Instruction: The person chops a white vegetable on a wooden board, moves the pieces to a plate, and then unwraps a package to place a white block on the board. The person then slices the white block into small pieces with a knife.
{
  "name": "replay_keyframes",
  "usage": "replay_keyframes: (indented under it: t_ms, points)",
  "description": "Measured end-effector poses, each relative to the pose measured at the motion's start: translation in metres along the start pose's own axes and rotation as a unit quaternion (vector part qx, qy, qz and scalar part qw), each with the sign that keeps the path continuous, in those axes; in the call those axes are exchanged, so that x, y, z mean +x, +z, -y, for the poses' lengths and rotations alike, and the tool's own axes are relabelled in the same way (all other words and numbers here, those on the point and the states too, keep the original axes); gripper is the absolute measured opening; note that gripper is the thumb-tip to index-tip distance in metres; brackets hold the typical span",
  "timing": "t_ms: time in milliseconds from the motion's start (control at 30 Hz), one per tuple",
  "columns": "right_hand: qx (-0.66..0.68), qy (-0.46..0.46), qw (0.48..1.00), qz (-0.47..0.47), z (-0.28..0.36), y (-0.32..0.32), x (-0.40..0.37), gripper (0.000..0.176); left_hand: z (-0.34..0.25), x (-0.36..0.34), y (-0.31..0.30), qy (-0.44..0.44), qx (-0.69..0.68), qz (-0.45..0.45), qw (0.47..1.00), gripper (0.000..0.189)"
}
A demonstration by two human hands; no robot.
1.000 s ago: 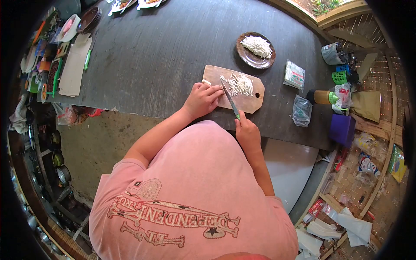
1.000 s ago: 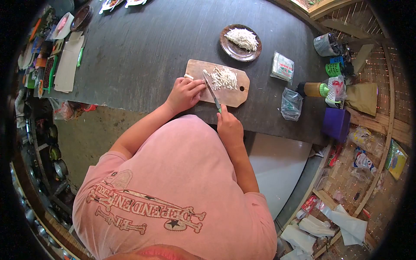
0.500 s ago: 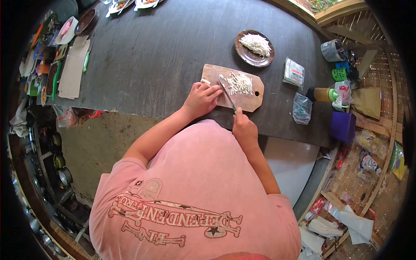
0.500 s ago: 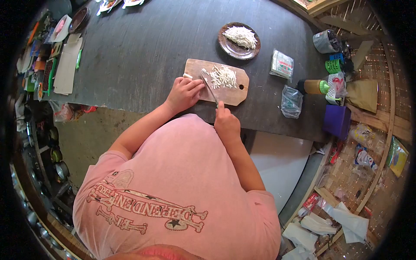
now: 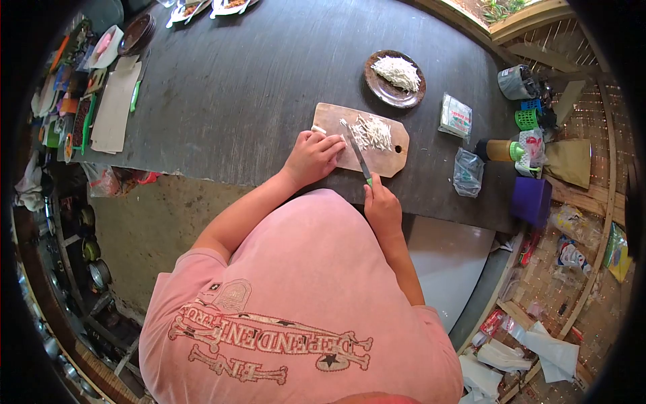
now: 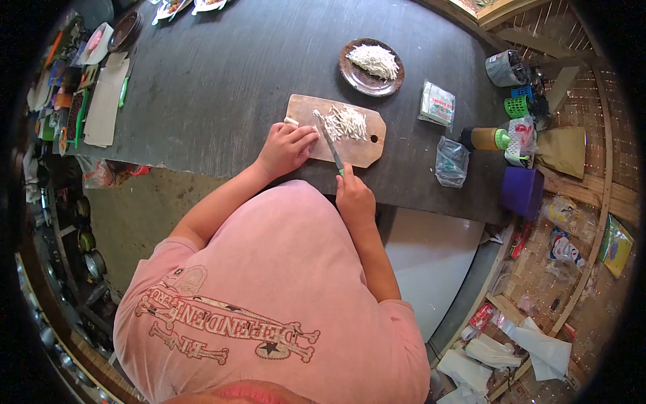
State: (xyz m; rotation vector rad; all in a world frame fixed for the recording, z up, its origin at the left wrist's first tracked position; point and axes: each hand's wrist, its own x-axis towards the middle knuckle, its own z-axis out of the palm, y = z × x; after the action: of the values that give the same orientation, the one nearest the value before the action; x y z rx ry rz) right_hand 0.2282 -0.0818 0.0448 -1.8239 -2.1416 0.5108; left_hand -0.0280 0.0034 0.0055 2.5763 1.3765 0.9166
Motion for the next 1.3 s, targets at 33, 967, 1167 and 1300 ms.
replay_keyframes:
  t_ms: [33, 967, 1167, 1300]
  points:
    - [-0.001, 0.000, 1.000, -0.004, 0.000, 0.000, -0.001, 0.041, 0.001, 0.001, 0.000, 0.001, 0.001, 0.000, 1.000, 0.039]
    - [0.068, 0.035, 0.997, 0.019, -0.008, -0.003, -0.010, 0.040, -0.001, 0.000, 0.001, -0.001, 0.002, 0.000, 1.000, 0.037]
    - [0.108, 0.030, 0.994, -0.003, -0.001, -0.016, -0.017, 0.040, -0.001, 0.001, -0.002, -0.002, -0.012, 0.005, 1.000, 0.038]
    - [0.063, 0.003, 0.998, 0.005, -0.003, -0.006, -0.014, 0.041, 0.000, 0.000, 0.001, -0.005, -0.012, 0.009, 1.000, 0.040]
